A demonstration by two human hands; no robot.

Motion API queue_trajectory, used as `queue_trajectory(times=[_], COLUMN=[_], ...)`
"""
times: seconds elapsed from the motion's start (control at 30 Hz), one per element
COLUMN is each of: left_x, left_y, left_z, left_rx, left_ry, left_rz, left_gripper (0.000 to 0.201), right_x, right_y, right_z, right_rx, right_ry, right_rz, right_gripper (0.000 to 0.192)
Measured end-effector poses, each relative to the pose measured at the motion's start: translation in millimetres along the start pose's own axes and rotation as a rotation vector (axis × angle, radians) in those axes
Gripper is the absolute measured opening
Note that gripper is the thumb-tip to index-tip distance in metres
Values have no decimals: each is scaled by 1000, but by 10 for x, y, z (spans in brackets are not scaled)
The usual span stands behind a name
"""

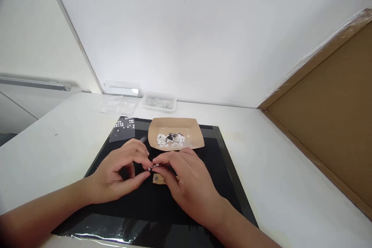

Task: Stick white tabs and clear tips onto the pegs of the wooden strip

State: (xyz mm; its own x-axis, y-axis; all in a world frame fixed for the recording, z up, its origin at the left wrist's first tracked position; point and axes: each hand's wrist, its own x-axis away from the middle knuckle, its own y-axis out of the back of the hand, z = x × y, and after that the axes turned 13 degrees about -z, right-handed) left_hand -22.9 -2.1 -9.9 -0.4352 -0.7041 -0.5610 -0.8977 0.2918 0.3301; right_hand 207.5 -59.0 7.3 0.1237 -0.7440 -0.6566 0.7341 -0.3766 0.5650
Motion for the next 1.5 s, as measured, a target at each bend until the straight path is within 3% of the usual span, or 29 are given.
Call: queue_trajectory(times=[0.33, 0.6, 0.87, 1.03, 1.5], left_x=[-10, 7, -28, -54, -2], left_y=[27, 12, 15, 22, -1], left_z=[12, 30, 25, 11, 12], left_rx=[-9, -12, -64, -95, -87], left_ry=[-49, -52, -264, -310, -231], left_rz=[24, -46, -146, -160, -160], left_gripper=[23, 20, 22, 22, 22], right_x=[6, 9, 7, 14, 11], right_y=[-1, -1, -17, -15, -31], right_z=[-10, -7, -8, -2, 2], right_rx=[-14, -11, -44, -39, -84], right_ry=[26, 27, 44, 11, -178], right_rz=[-14, -45, -91, -81, -9], right_gripper=[13, 11, 13, 15, 10])
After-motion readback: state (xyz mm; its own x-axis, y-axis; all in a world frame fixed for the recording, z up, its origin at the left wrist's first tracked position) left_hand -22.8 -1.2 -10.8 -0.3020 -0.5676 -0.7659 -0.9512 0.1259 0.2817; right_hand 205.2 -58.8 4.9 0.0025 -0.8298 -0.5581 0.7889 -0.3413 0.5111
